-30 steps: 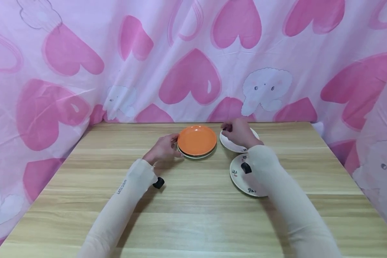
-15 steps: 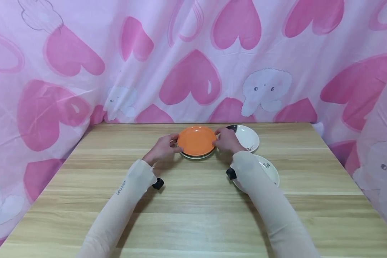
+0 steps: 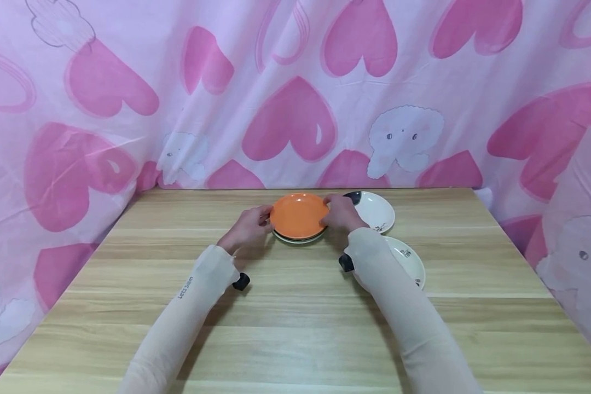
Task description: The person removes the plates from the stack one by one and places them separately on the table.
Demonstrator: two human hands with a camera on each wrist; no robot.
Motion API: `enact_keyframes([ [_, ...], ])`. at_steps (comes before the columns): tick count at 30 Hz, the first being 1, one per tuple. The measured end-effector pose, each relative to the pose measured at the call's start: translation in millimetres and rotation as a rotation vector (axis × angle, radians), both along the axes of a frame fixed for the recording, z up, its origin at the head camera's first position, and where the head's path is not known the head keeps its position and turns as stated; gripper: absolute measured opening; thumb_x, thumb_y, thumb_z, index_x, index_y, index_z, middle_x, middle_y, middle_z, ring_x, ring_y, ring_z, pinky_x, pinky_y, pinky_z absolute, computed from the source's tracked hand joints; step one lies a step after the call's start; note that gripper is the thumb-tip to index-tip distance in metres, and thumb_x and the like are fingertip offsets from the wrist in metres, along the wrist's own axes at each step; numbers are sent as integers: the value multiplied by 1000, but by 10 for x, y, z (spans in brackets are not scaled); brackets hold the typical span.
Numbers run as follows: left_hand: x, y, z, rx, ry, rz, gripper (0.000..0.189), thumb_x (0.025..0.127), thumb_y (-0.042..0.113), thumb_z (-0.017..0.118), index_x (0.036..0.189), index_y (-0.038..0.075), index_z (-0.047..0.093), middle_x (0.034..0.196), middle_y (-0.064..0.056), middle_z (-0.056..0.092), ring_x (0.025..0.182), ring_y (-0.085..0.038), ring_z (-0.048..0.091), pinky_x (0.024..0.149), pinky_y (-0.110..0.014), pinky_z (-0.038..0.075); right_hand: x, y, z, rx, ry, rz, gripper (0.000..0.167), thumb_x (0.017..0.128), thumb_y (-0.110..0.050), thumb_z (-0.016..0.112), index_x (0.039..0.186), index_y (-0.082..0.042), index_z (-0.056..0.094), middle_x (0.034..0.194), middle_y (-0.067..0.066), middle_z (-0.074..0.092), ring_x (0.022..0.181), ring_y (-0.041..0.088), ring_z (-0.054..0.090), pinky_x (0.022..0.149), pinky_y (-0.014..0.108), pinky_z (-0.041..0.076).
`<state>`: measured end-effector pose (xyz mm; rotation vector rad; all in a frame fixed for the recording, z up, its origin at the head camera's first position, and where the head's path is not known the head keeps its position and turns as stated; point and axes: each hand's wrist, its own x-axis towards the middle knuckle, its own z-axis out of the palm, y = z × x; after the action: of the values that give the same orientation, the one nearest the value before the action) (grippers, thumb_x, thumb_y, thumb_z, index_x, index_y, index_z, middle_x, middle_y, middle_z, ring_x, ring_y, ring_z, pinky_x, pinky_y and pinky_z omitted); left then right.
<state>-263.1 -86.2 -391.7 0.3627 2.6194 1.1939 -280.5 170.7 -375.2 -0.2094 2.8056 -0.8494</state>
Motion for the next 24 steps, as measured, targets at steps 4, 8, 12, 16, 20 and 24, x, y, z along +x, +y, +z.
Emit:
enact_keyframes([
  [4,-2,6,5,-2,-11,-2,59,100,8,59,154,4,36,155,-12,48,138,-24,50,116,-41,44,1,-24,-2,5,14,-7,60,82,-13,77,137,0,54,103,17,65,90,26,57,72,27,47],
  [8,-6,14,10,-12,-2,-2,57,99,7,60,153,5,39,153,-12,51,138,-24,51,116,-41,44,-4,-31,-15,6,14,-3,60,83,-12,77,137,0,54,109,19,64,95,29,56,78,31,49],
  [12,-20,32,3,-36,31,-2,53,98,6,62,148,5,46,143,-10,59,123,-21,56,109,-37,51,-9,-22,-23,-12,0,1,59,84,-11,76,137,0,54,114,20,63,100,31,55,84,35,51],
  [16,-25,51,0,-78,80,3,45,96,7,65,140,5,54,120,-9,66,102,-22,55,89,-32,53,-1,-14,-18,-26,-4,-3,56,83,-11,76,135,-1,56,118,22,62,103,32,53,90,39,51],
  [20,-19,74,2,-136,138,7,43,95,10,68,136,6,58,117,-8,68,100,-21,57,89,-32,53,12,-14,-19,-47,-21,-22,54,84,-12,77,133,-3,58,130,21,59,112,34,52,105,47,48],
  [24,-13,99,-3,-168,149,20,45,94,10,70,137,6,58,128,-8,67,110,-21,60,101,-35,54,15,-10,-18,-71,-43,-25,54,84,-12,77,134,-4,58,144,21,53,125,36,49,116,53,40],
])
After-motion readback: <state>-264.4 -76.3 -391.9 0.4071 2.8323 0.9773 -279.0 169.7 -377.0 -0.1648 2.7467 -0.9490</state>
